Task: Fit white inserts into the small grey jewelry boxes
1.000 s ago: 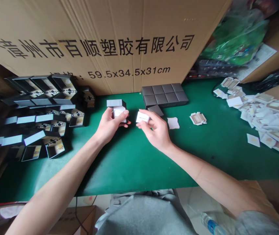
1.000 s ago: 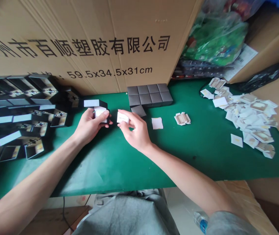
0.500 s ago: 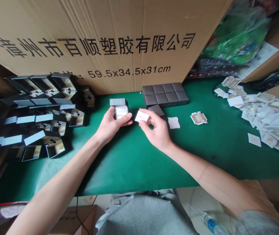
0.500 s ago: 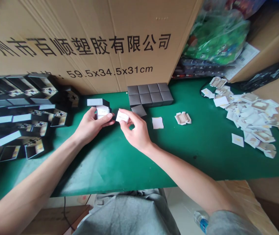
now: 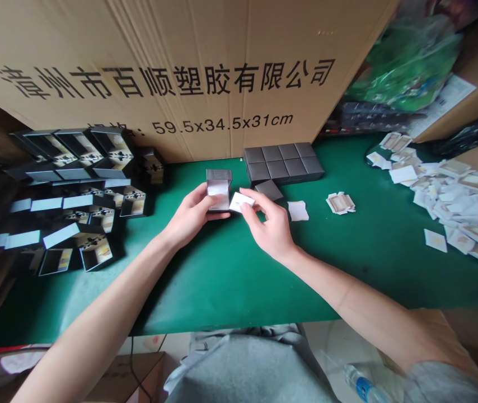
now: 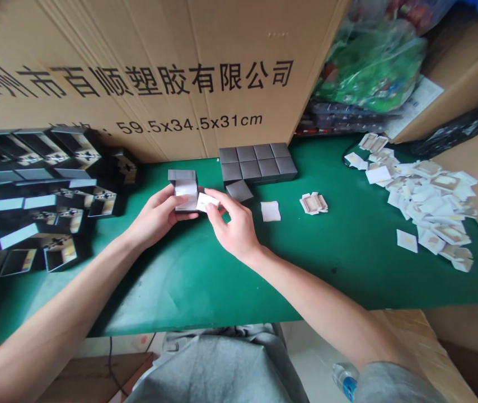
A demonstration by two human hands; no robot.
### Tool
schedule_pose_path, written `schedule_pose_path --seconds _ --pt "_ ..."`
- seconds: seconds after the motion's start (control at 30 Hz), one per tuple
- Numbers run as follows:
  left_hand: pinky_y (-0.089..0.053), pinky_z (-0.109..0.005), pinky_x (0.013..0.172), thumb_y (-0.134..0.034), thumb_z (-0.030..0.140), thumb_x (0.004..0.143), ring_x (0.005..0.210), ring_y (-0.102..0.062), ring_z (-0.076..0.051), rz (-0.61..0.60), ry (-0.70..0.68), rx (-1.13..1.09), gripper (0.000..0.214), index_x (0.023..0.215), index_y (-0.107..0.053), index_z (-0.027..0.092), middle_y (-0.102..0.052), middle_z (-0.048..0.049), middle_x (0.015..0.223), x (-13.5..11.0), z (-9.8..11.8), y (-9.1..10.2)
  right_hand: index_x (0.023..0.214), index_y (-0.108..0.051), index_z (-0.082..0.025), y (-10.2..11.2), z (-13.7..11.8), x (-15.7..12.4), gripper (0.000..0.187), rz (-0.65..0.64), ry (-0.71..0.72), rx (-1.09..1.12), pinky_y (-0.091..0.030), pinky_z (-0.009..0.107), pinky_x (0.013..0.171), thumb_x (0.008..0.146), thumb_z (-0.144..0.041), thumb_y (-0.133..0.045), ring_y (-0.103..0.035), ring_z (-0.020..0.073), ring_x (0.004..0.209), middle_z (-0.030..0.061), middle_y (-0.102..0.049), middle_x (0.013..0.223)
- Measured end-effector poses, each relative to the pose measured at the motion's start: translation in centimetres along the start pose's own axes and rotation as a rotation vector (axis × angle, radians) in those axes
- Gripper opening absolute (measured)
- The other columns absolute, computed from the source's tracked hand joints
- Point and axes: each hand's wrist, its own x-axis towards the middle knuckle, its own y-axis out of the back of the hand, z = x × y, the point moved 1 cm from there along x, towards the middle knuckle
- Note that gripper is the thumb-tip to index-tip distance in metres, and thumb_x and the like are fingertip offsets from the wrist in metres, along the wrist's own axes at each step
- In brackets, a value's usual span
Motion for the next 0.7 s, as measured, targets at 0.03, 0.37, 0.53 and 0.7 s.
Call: schedule_pose_path --seconds 0.03,0.37,0.53,0.7 --pt "-0.064 -0.030 0.082 -0.067 0.029 0.086 0.106 -0.069 -0.021 -0.002 0.001 0.001 0.033 0.116 -0.065 0.018 -0.069 -0.0079 0.120 0.01 0.02 0.02 0.120 -0.069 -0.024 0.06 -0.11 0.02 0.026 0.007 0.024 -0.022 -0.059 0.031 0.080 0.097 -0.032 -0.058 -0.069 0.0167 0.088 0.0049 -0.074 0.113" --pt "-0.061 -0.022 0.066 -0.068 0.027 0.083 0.085 -0.075 -0.019 -0.056 0.059 0.024 0.033 0.114 -0.067 0.016 -0.074 -0.0088 0.106 -0.37 0.31 -0.27 0.119 -0.071 -0.027 0.64 -0.40 0.37 0.027 0.045 0.338 -0.124 -0.060 0.039 0.088 0.098 -0.019 -0.058 -0.068 0.0206 0.098 0.0068 -0.073 0.108" --pt "-0.064 -0.026 0.073 -0.070 0.030 0.083 0.088 -0.073 -0.018 -0.071 0.043 0.029 0.029 0.109 -0.067 0.018 -0.072 -0.0074 0.109 -0.39 -0.06 -0.27 0.122 -0.071 -0.033 0.71 -0.61 -0.08 0.032 0.035 0.448 -0.144 -0.062 0.038 0.086 0.096 -0.016 -0.060 -0.069 0.0201 0.098 0.0051 -0.072 0.108" --pt "-0.065 -0.030 0.075 -0.068 0.030 0.084 0.093 -0.072 -0.020 -0.114 0.026 0.068 0.031 0.112 -0.066 0.019 -0.070 -0.0076 0.114 -0.35 -0.21 -0.11 0.117 -0.073 -0.032 0.65 -0.27 -0.17 0.029 -0.019 0.463 -0.186 -0.063 0.039 0.088 0.096 -0.017 -0.060 -0.068 0.0206 0.103 0.0055 -0.071 0.111"
